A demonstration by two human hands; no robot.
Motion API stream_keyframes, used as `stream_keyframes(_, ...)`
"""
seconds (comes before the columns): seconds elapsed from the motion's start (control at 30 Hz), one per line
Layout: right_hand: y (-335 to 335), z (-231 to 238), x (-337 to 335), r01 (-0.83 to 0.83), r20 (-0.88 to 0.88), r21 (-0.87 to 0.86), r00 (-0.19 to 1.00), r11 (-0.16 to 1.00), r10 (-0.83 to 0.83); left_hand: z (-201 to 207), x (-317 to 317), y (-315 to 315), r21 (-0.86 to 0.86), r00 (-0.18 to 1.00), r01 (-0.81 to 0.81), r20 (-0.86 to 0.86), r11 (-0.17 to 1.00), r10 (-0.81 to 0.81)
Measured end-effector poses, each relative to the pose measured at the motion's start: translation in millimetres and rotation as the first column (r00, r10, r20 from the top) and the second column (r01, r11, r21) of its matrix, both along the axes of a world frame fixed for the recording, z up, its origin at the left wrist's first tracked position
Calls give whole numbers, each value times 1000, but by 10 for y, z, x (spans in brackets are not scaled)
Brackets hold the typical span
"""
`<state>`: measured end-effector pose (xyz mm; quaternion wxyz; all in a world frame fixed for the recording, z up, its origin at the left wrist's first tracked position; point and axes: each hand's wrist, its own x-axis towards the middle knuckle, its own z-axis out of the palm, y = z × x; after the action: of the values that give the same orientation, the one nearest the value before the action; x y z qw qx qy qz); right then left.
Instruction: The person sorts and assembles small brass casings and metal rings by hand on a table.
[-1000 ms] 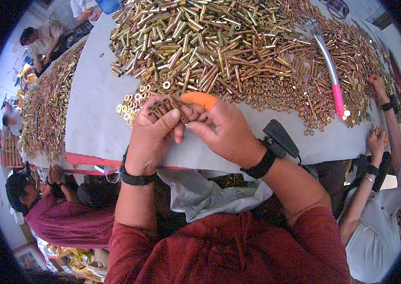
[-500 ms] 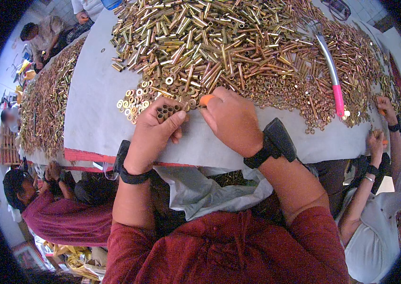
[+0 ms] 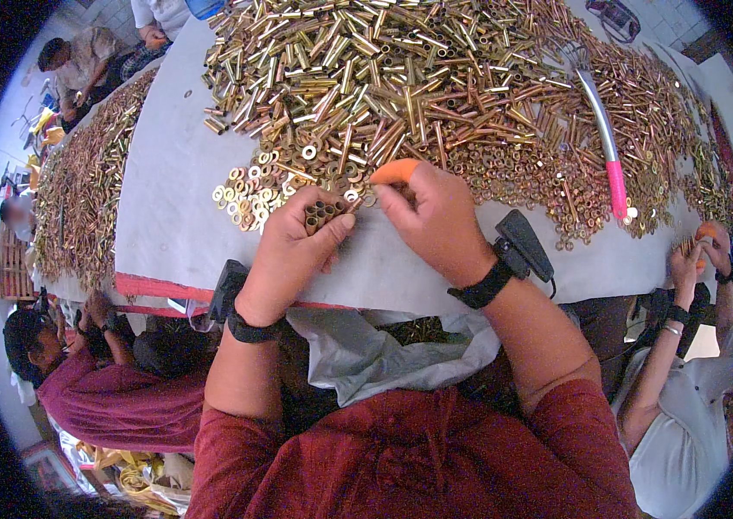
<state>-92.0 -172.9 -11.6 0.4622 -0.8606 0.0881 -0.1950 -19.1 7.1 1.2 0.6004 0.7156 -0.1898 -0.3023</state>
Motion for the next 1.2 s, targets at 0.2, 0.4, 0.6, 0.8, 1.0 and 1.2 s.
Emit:
stream_keyframes(0.2, 14, 78, -10, -93, 249, -312, 953, 946, 175, 37, 2, -24, -100, 980, -15, -201, 995, -5)
stream_keyframes(0.4, 34, 170, -55, -107, -40, 72, 993, 992, 110, 17, 11, -2, -101, 987, 20, -158, 995, -36)
stream_keyframes(0.6, 27, 144, -115, -132, -113, 264, 980, 956, 166, -41, 35, -28, -68, 985, 94, 150, 993, -83)
stream_keyframes(0.8, -372, 256, -245, -24, -67, -249, 998, 968, 7, -5, -36, 5, -53, 993, 104, 67, 993, -100)
stream_keyframes(1.0, -355, 61, -465, 4, -176, -512, 978, 859, -109, -115, -29, -38, 1, 996, 83, 41, 997, -83)
stream_keyframes(1.2, -286, 57, -290, 57, -139, -532, 978, 845, -153, 10, 63, -112, 35, 992, 94, 87, 995, -97)
